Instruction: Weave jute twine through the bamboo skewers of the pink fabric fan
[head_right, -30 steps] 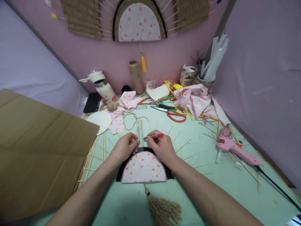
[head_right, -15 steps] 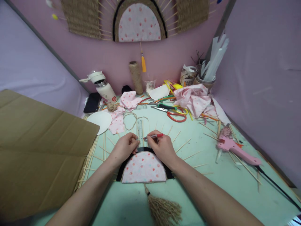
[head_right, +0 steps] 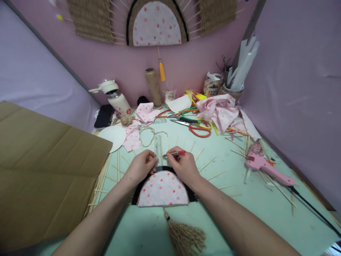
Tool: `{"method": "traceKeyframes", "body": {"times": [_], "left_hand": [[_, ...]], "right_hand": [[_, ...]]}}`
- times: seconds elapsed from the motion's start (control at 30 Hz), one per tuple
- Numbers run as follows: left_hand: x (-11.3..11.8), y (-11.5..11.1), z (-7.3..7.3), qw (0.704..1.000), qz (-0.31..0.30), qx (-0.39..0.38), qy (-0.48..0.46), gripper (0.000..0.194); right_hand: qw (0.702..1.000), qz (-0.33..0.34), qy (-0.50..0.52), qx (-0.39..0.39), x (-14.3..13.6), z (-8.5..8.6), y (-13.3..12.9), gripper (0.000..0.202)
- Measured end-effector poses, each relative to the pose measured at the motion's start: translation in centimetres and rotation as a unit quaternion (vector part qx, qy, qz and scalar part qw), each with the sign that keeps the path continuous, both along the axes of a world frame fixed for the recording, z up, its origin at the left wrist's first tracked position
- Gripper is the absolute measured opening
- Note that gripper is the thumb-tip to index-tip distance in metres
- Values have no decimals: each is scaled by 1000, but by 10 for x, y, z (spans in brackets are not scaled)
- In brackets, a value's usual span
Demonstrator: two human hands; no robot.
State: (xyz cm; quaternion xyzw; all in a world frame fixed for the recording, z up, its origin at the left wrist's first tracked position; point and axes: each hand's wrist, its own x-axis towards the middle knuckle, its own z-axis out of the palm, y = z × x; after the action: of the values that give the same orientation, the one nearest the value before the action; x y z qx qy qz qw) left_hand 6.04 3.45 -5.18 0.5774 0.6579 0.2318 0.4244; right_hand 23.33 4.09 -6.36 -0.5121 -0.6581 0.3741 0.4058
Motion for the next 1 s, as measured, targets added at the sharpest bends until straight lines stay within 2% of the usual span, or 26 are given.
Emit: {"method": "traceKeyframes", "body": {"times": [0.43,1.0], "left_hand": [[0,0,-2,1000,0,4,-2,8],[-1,1,-3,1000,-3,5,4,8]], "right_hand": [[1000,-5,-1,-1,-1,3,0,19],[1000,5,-10,2,0,-2,0,18]]}}
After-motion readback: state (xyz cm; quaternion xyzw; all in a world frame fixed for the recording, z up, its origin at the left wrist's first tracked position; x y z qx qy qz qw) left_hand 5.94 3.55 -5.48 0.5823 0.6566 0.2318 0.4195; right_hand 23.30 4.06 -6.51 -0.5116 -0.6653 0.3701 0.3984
